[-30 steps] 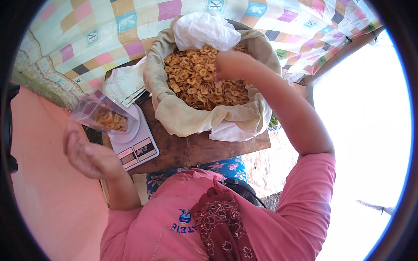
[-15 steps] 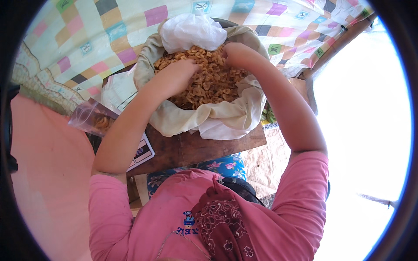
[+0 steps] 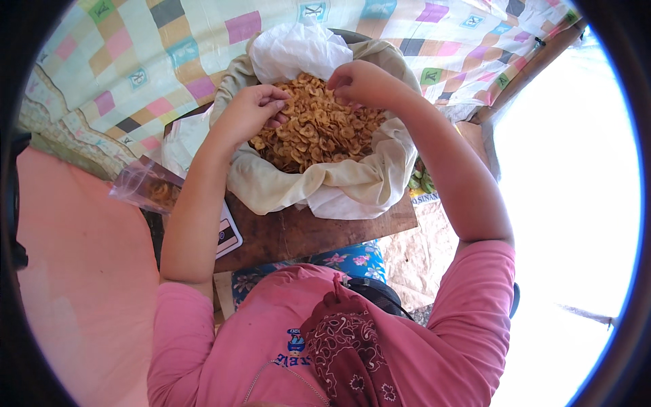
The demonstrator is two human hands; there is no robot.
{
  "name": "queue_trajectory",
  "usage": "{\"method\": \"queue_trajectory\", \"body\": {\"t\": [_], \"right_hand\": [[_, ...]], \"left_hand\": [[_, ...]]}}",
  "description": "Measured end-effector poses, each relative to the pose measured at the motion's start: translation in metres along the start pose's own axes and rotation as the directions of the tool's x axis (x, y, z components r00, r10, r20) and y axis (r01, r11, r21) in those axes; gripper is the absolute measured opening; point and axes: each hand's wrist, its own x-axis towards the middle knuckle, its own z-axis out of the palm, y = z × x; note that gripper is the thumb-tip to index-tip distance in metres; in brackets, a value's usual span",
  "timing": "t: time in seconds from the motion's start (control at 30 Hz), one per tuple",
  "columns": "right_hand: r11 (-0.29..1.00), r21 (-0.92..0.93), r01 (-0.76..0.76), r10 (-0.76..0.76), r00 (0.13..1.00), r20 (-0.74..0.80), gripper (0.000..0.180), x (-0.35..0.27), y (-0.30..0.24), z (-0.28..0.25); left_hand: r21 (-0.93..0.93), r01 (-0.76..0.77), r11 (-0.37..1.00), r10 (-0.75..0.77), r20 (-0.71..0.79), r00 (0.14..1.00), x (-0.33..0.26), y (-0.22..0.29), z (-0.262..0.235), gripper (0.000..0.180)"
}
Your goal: The person scoops dried snack pieces from a cloth-lined basket into small clear plastic bags using their hands. They place filled bags on a digital scale to check weight, then continue filling additional bags.
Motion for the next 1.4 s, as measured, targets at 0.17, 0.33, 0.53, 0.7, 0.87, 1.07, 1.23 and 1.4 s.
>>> {"method": "queue_trajectory", "body": {"t": [0.17,0.33,0.53,0.7,0.87,1.07,1.23,1.4], "right_hand": [[0.962,0.226,0.152,-0.148,0.988,-0.035,0.027,0.0,-0.023,0.032],[0.849,0.523,0.077,-0.012,0.992,-0.126,0.028,0.002,-0.036,0.048],[0.864,0.489,0.121,-0.049,0.986,-0.157,0.03,0.002,-0.038,0.041],[0.871,0.471,0.139,-0.065,0.983,-0.17,0.031,-0.003,-0.042,0.042],[0.828,0.525,0.197,-0.084,0.969,-0.231,0.029,-0.006,-0.043,0.042],[0.92,0.273,0.282,-0.193,0.931,-0.31,0.032,-0.004,-0.043,0.051],[0.986,-0.004,0.164,-0.162,0.966,-0.201,0.029,0.002,-0.033,0.038],[0.875,-0.48,-0.057,0.125,0.986,0.11,0.018,-0.006,0.007,0.028]], "left_hand": [[-0.295,-0.076,0.952,0.051,-0.091,0.995,-0.002,-0.006,0.011,0.023],[-0.073,-0.333,0.94,0.295,-0.316,0.902,-0.001,-0.013,0.021,0.021],[-0.087,-0.354,0.931,0.307,-0.337,0.89,-0.005,-0.008,0.025,0.022],[-0.08,-0.362,0.929,0.316,-0.338,0.886,-0.011,-0.001,0.025,0.023],[-0.073,-0.355,0.932,0.31,-0.347,0.885,-0.014,0.006,0.026,0.024],[0.047,-0.368,0.928,0.352,-0.424,0.834,-0.008,0.005,0.032,0.02],[0.084,-0.392,0.916,0.378,-0.509,0.774,0.0,-0.002,0.034,0.017],[0.142,-0.341,0.929,0.368,-0.431,0.824,-0.003,-0.008,0.031,0.015]]}}
